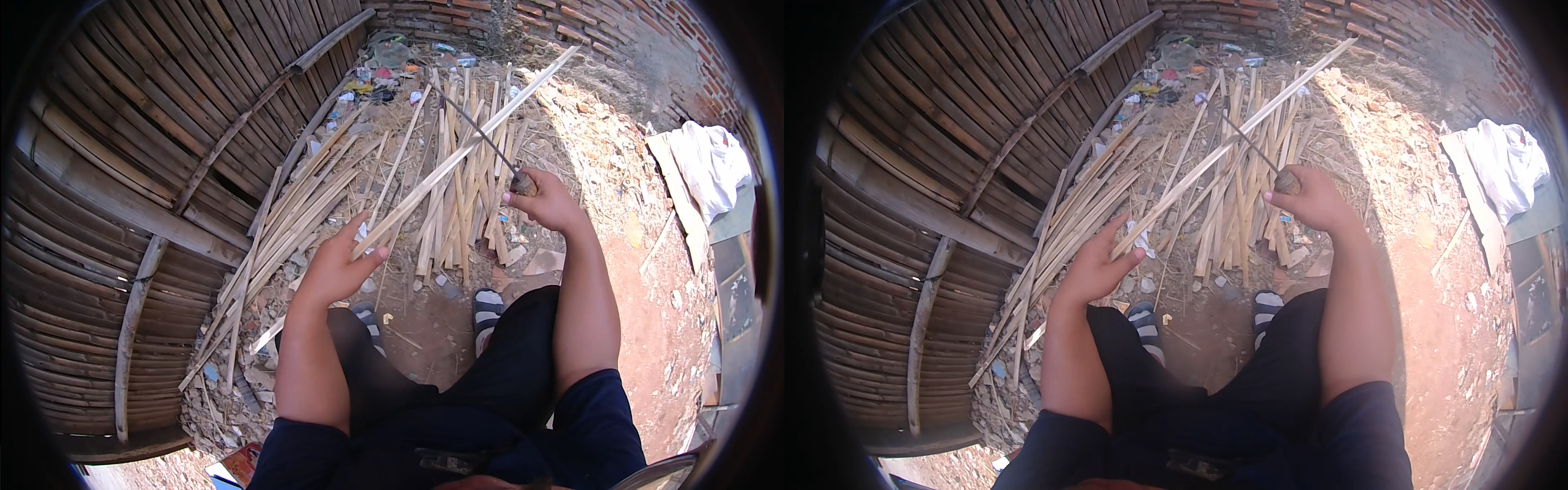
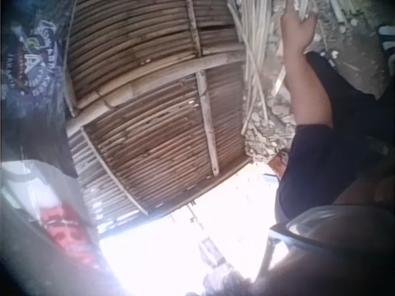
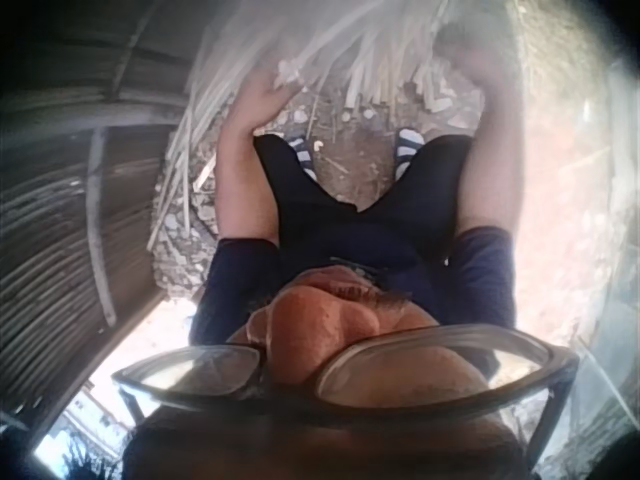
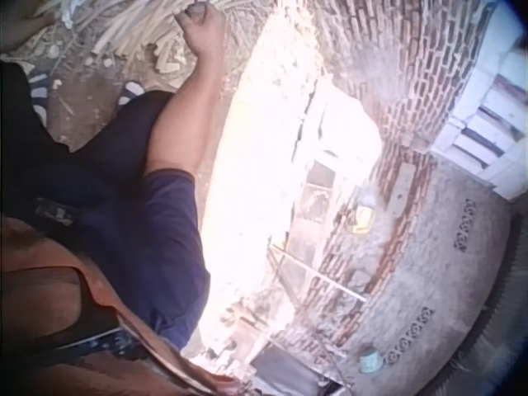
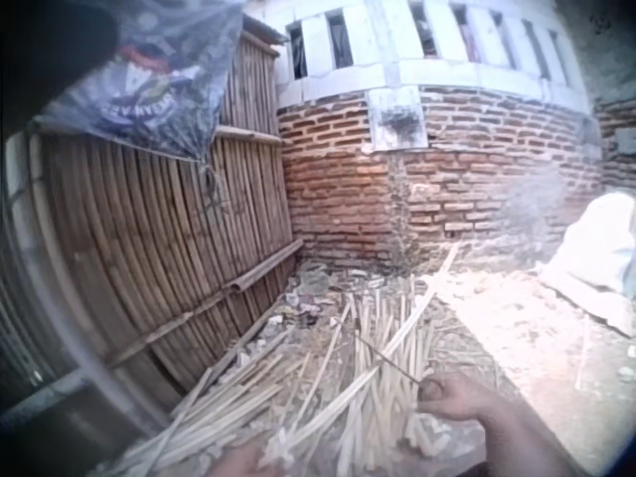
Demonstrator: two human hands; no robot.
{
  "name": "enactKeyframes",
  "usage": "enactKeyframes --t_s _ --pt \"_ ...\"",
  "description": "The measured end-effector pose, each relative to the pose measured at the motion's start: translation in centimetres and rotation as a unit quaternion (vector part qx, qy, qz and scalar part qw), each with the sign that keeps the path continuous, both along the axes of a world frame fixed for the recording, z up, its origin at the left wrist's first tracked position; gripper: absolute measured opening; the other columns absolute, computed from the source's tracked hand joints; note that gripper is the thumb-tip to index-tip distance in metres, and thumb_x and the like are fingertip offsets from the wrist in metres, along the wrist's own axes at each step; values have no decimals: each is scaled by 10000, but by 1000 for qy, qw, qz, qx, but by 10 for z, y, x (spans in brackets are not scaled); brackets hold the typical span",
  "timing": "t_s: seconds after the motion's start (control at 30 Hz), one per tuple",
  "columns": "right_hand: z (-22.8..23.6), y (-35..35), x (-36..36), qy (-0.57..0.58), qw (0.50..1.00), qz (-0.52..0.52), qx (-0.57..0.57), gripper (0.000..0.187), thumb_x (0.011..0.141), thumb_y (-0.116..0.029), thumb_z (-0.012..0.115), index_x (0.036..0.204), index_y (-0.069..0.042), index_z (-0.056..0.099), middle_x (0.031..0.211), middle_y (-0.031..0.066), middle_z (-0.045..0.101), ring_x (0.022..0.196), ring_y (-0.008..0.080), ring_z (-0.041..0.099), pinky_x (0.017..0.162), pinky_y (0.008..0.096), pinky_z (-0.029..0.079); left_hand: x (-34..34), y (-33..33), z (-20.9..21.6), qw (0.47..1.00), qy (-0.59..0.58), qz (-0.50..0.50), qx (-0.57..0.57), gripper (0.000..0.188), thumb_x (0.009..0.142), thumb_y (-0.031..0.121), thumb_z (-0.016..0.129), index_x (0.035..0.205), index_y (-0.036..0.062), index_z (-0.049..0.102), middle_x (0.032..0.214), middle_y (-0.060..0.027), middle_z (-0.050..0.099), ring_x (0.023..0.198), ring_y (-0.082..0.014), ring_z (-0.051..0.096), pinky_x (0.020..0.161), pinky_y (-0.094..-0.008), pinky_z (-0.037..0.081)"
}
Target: The person shaves a long thin strip of wood using a blade, holding the wood in one hand and drawing the blade toward them to remove thin shavings.
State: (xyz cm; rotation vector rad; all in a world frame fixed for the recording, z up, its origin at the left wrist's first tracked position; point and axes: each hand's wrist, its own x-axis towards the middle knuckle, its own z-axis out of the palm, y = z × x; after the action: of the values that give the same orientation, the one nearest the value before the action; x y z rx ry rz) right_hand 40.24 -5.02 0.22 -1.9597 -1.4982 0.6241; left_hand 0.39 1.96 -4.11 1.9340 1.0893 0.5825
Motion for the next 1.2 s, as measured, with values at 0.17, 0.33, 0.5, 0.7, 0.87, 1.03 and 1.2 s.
enactKeyframes --t_s 0.17,0.33,0.5,0.7,0.87,1.03,1.2 --pt "15 0 -55 -122 960 239 -74 421 833 -345 896 1019 -10 722 885 186 720 822 288 687 762 439 528 2 2 -7 1000 -1 -10 -23 816 970 364 801 1609 -11 458 1325 -320 712 1262 -367 707 1079 -418 517" --pt "0 10 -31 -58 983 174 -13 423 837 -337 899 1020 -1 720 870 138 723 831 267 681 786 425 524 -10 -1 -3 1000 10 8 27 816 961 376 803 1609 9 468 1266 -332 726 1170 -392 745 1020 -422 546" --pt "-17 3 18 46 994 -98 -13 391 908 -313 827 1088 17 719 856 100 719 668 180 644 620 343 520 0 4 5 997 76 17 17 858 960 447 767 1627 21 435 1263 -330 723 1181 -450 724 1030 -472 545" --pt "-3 3 -28 -100 986 116 -70 449 863 -315 866 1123 20 721 938 205 732 889 352 711 827 451 552 12 6 3 995 77 36 44 768 995 385 738 1604 5 465 1274 -315 724 1186 -436 717 1025 -466 539" --pt "13 -1 -60 -115 970 196 -82 421 864 -311 858 1098 13 728 985 228 726 979 403 703 902 468 532 12 -2 10 992 98 47 65 724 999 364 715 1580 -5 489 1129 -319 750 1078 -460 734 973 -480 551" --pt "-24 9 29 -14 999 -27 -14 361 912 -308 825 1094 -15 720 896 115 703 772 233 654 710 379 525 7 -3 17 984 148 58 85 645 989 327 713 1551 61 544 998 -283 757 980 -465 732 900 -516 560" --pt "-24 5 31 -22 997 -69 -34 360 921 -317 823 1105 -27 715 882 95 681 719 180 594 647 337 491 5 -3 10 971 175 77 140 597 956 233 705 1525 107 579 993 -278 753 974 -476 718 867 -550 558"
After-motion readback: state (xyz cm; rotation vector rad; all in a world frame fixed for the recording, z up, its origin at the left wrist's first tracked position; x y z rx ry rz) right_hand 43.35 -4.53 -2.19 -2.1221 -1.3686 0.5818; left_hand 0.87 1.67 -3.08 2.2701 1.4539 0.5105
